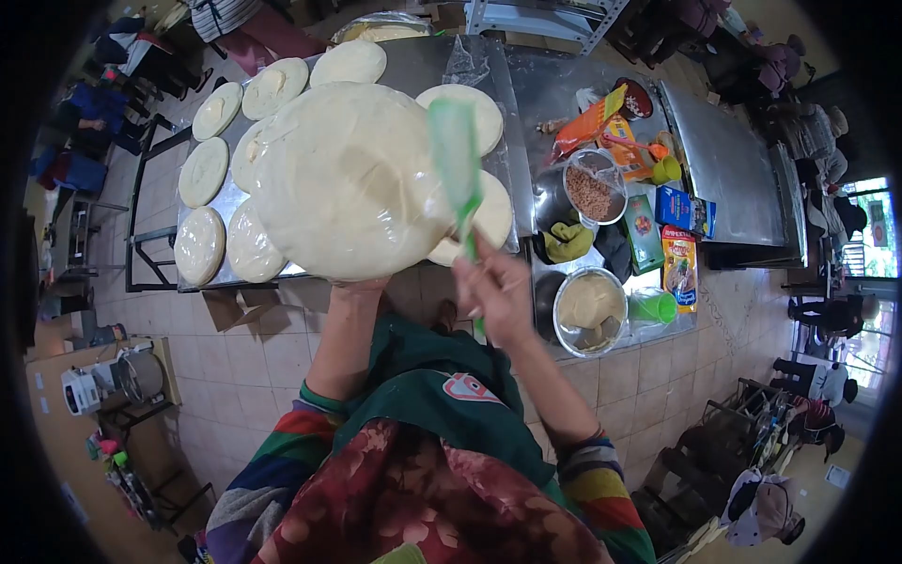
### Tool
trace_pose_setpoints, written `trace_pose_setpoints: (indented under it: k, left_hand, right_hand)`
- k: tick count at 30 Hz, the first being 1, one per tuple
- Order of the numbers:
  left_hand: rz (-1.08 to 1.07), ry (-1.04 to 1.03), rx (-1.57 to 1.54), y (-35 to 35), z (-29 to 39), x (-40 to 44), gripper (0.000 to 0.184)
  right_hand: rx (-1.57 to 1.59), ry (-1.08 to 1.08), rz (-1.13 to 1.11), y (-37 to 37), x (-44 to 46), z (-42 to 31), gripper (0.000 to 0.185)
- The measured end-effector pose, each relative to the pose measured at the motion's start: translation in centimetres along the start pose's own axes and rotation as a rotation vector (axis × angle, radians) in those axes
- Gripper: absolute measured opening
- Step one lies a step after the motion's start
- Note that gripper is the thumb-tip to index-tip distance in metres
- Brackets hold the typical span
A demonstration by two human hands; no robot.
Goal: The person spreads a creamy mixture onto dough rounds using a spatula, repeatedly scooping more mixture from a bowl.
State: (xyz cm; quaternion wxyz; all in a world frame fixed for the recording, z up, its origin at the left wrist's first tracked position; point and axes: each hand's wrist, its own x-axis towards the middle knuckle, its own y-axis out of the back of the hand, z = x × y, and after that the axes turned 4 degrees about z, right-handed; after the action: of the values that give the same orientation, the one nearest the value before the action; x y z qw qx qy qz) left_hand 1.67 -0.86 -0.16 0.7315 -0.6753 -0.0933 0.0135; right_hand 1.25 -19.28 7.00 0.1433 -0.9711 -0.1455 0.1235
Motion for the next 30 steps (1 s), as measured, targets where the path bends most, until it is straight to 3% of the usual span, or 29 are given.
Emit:
trace_pose_setpoints:
  k: [3,6,9,11,13,15,20,24,30]
  left_hand:
    - [0.006,-0.008,0.008,-0.1,0.6,-0.1,0.06]
    - [0.02,-0.026,0.015,0.4,0.8,-0.3,0.06]
    - [0.033,-0.033,0.025,0.5,1.3,-0.7,0.06]
    - [0.045,-0.023,0.042,0.5,1.5,-1.1,0.06]
    - [0.06,-0.01,0.063,0.4,1.3,-1.5,0.059]
    - [0.081,0.013,0.085,0.2,1.1,-1.8,0.059]
    - [0.158,0.098,0.15,-0.9,0.7,-3.2,0.059]
    - [0.124,0.207,-0.046,-2.1,0.7,-3.9,0.059]
    - [0.112,0.316,-0.029,-2.0,0.9,-4.4,0.059]
  right_hand:
    - [-0.126,0.063,0.061,0.8,0.9,-3.5,0.036]
    - [-0.83,0.563,0.095,2.4,-1.3,-0.6,0.04]
    - [-0.838,0.364,-0.201,0.5,-6.8,-0.3,0.045]
    - [-0.845,0.373,-0.282,0.9,-6.7,-1.1,0.045]
    - [-0.726,0.305,-0.092,1.2,-4.2,-3.8,0.043]
    - [-0.889,0.349,0.004,1.6,-0.4,-6.9,0.042]
    - [-0.948,0.576,-0.167,-1.7,4.5,-10.2,0.043]
    - [-1.044,0.523,-0.238,-2.3,5.7,-12.2,0.038]
    - [-1.327,0.305,-0.316,-0.4,9.4,-16.0,0.032]
